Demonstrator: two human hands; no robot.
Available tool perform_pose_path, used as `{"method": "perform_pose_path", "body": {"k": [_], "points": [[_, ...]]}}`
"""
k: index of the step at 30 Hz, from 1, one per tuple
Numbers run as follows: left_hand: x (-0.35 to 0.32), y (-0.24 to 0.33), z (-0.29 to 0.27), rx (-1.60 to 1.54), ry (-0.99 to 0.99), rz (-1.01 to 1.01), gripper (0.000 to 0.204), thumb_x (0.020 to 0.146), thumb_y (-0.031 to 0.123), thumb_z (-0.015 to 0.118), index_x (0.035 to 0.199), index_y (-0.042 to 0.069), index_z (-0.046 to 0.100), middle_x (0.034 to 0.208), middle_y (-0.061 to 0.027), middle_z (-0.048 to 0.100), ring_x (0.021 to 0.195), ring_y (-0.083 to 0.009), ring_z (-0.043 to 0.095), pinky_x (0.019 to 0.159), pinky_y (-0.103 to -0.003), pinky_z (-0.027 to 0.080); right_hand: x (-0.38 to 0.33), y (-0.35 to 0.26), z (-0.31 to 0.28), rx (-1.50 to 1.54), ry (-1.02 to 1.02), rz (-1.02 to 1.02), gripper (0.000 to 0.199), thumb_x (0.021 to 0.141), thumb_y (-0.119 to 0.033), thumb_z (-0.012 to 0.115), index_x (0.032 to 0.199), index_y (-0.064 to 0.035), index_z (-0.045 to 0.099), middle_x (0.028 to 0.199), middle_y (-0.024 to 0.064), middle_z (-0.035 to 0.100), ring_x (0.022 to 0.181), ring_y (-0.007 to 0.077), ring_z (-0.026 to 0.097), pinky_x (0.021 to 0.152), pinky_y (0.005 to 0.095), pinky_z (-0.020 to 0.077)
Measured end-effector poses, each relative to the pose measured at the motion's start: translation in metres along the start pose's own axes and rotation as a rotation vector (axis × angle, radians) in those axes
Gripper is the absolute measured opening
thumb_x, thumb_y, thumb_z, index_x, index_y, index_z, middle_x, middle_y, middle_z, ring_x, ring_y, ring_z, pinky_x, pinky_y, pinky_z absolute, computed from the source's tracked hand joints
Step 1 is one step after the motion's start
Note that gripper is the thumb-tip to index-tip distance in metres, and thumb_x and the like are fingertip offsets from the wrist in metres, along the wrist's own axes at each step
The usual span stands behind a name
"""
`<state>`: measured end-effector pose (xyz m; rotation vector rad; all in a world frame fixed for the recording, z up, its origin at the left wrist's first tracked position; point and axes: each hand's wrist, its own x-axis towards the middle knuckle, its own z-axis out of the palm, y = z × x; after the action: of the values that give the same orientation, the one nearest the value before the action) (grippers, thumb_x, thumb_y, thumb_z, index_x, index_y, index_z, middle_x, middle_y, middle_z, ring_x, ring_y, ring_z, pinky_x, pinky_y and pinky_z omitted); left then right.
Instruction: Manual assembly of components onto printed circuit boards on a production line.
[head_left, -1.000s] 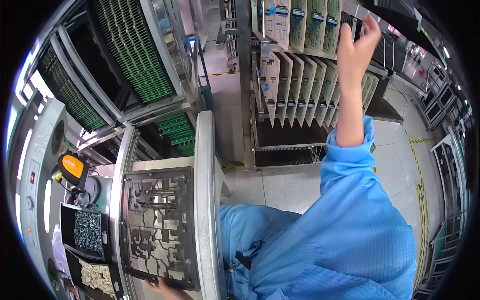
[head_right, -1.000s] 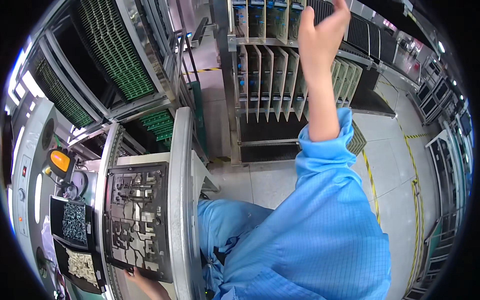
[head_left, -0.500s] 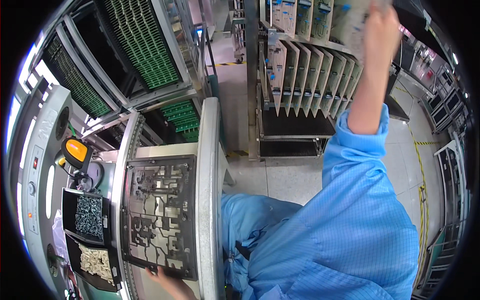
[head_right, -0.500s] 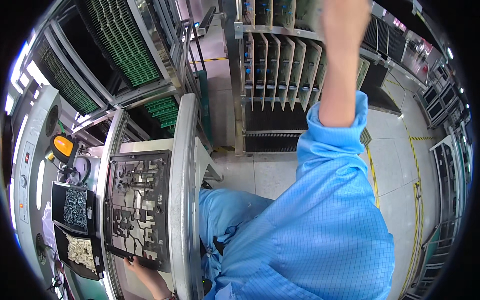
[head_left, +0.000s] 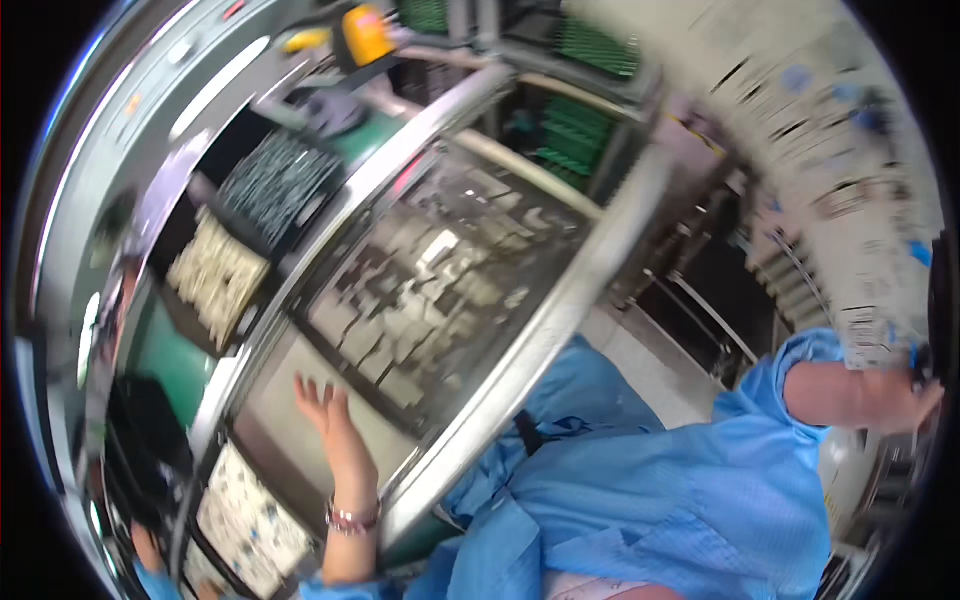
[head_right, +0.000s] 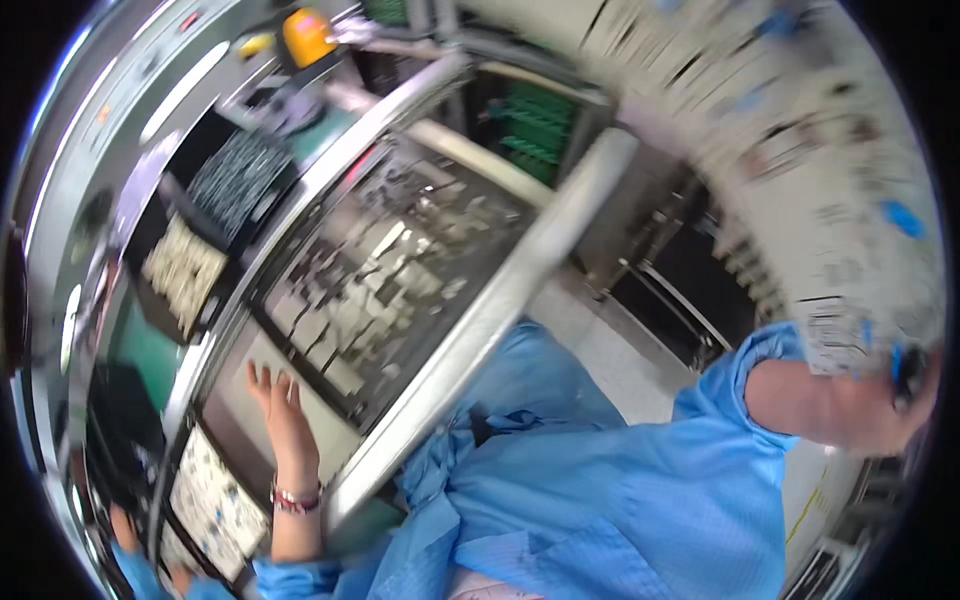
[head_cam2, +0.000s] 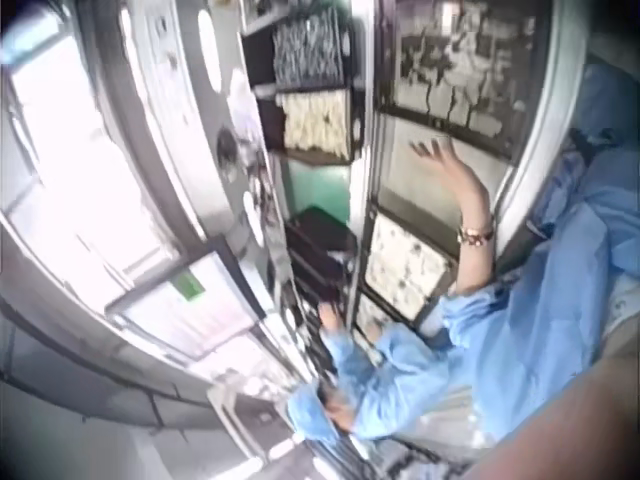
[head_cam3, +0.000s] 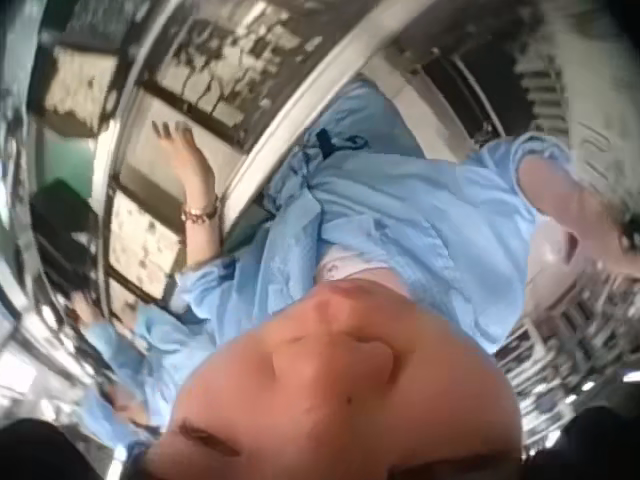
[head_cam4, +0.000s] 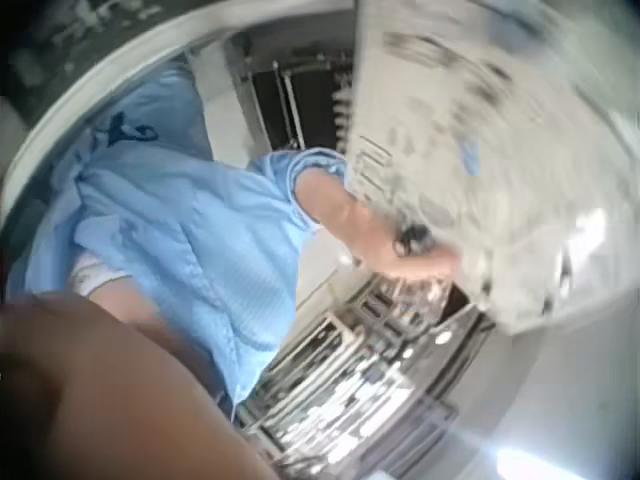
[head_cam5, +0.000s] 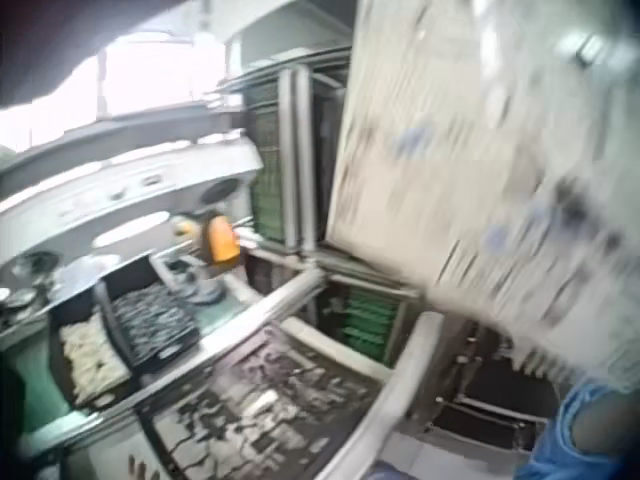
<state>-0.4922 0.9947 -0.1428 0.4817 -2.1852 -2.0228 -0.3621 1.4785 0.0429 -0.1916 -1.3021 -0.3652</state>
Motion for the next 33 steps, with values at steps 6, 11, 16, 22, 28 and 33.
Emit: {"method": "perform_pose_path", "body": {"k": [6, 11, 16, 22, 28, 33], "points": [[0.003, -0.005, -0.017, -0.045, 0.045, -0.025, 0.072, 0.089, 0.011, 0.049, 0.150, 0.012, 0.011, 0.153, -0.0183, 0.015, 0.138, -0.0330, 0.027, 0.110, -0.043, 0.029, -0.123, -0.137, 0.141, 1.165, -1.324, 1.449, 0.032, 0.086, -0.015, 0.062, 0.112, 0.0041, 0.062, 0.106, 0.0098, 0.066, 0.097, 0.0170, 0.062, 0.088, 0.0275, 0.0463], [0.000, 0.008, -0.019, -0.054, 0.031, 0.007, 0.073, 0.089, 0.009, 0.051, 0.150, 0.010, 0.011, 0.152, -0.0182, 0.015, 0.137, -0.0320, 0.028, 0.111, -0.043, 0.028, -0.177, -0.225, 0.181, 1.546, -1.915, 1.712, 0.042, 0.088, -0.009, 0.059, 0.127, 0.0036, 0.052, 0.114, 0.0129, 0.064, 0.098, 0.0182, 0.064, 0.084, 0.0298, 0.0512], [-0.003, 0.009, -0.022, -0.102, -0.005, 0.057, 0.074, 0.087, 0.006, 0.050, 0.150, 0.009, 0.010, 0.153, -0.0171, 0.013, 0.139, -0.0325, 0.024, 0.112, -0.047, 0.024, -0.187, -0.256, 0.202, 1.572, -2.085, 1.517, 0.049, 0.090, -0.008, 0.054, 0.136, 0.0044, 0.042, 0.123, 0.0157, 0.060, 0.104, 0.0196, 0.063, 0.088, 0.0297, 0.0508], [-0.010, 0.020, -0.019, -0.110, -0.043, 0.073, 0.076, 0.085, 0.004, 0.050, 0.149, 0.008, 0.010, 0.153, -0.0160, 0.012, 0.139, -0.0334, 0.023, 0.113, -0.049, 0.022, -0.182, -0.271, 0.194, 1.359, -2.008, 1.153, 0.038, 0.090, -0.013, 0.057, 0.126, -0.0014, 0.050, 0.111, 0.0079, 0.060, 0.103, 0.0131, 0.056, 0.091, 0.0258, 0.0425], [-0.012, 0.017, -0.015, 0.016, -0.036, 0.167, 0.076, 0.082, 0.003, 0.049, 0.150, 0.009, 0.014, 0.153, -0.0145, 0.015, 0.141, -0.0327, 0.021, 0.113, -0.048, 0.022, -0.182, -0.278, 0.181, 1.062, -1.754, 0.245, 0.052, 0.086, -0.028, 0.065, 0.128, -0.0002, 0.051, 0.118, 0.0115, 0.053, 0.110, 0.0214, 0.048, 0.097, 0.0300, 0.0372], [-0.010, 0.022, -0.009, 0.367, -0.063, 0.334, 0.073, 0.081, 0.000, 0.057, 0.146, 0.006, 0.023, 0.151, -0.0194, 0.014, 0.140, -0.0360, 0.020, 0.112, -0.047, 0.024, -0.194, -0.289, 0.178, 0.793, -1.523, -0.280, 0.061, 0.084, -0.040, 0.066, 0.126, 0.0030, 0.054, 0.123, 0.0171, 0.046, 0.115, 0.0330, 0.039, 0.102, 0.0378, 0.0334]]}}
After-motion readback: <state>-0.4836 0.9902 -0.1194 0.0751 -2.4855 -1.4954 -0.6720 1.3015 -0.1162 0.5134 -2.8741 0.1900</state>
